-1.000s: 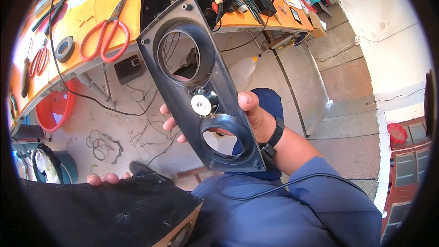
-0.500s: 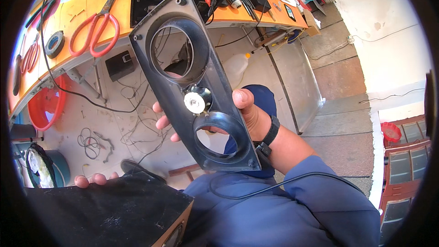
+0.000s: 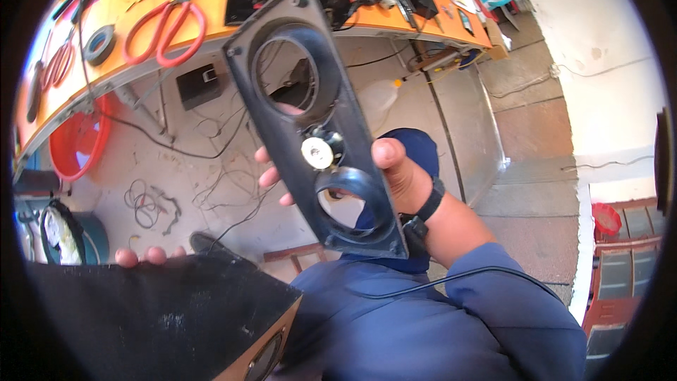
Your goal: The person holds a dual-speaker unit and uses a small tool to adjust or clean the speaker cones. They then remove the front grille, inspect the internal components, and place the grille on the workbench. Finally, they handle a larger speaker box and connect a cable to its rear terminals.
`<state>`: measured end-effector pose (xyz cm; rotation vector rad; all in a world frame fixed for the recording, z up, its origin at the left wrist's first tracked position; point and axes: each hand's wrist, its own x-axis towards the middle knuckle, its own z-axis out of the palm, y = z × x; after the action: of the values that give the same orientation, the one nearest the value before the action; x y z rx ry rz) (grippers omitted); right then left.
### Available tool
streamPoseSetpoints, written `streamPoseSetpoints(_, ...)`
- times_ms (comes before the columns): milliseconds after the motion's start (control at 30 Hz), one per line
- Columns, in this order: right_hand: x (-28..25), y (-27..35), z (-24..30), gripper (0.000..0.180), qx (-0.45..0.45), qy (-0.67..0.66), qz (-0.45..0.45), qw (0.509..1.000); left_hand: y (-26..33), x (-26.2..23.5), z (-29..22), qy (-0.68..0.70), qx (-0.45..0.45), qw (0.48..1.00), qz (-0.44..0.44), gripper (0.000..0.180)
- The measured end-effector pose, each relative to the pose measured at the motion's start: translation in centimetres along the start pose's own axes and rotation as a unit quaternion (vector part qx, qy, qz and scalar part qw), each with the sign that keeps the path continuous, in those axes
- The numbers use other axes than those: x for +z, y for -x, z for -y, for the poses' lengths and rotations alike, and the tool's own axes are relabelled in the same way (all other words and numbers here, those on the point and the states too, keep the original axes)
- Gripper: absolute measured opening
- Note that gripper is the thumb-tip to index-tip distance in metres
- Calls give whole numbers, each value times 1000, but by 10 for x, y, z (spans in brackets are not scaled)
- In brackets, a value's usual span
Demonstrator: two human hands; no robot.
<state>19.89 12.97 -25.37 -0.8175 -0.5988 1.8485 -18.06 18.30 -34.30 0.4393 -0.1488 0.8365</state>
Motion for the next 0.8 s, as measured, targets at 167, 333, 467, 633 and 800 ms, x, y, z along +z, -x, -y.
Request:
streamPoseSetpoints(167,3,-9,-14,125,9,34,-20,999,6,-5,-13,-6,2,1000,15,61)
streamPoseSetpoints(333,4,-1,-23,104,-2,27,23,999,4,-6,-20,-14,9,999,34,61)
streamPoseSetpoints(467,13,6,-24,106,-3,32,27,999,6,-7,-24,-21,8,999,49,61)
streamPoseSetpoints(633,36,11,-22,132,13,46,-18,999,9,-2,-27,-28,17,997,66,61)
streamPoseSetpoints(800,65,11,-14,135,5,54,9,998,16,13,-28,-31,23,998,46,60)
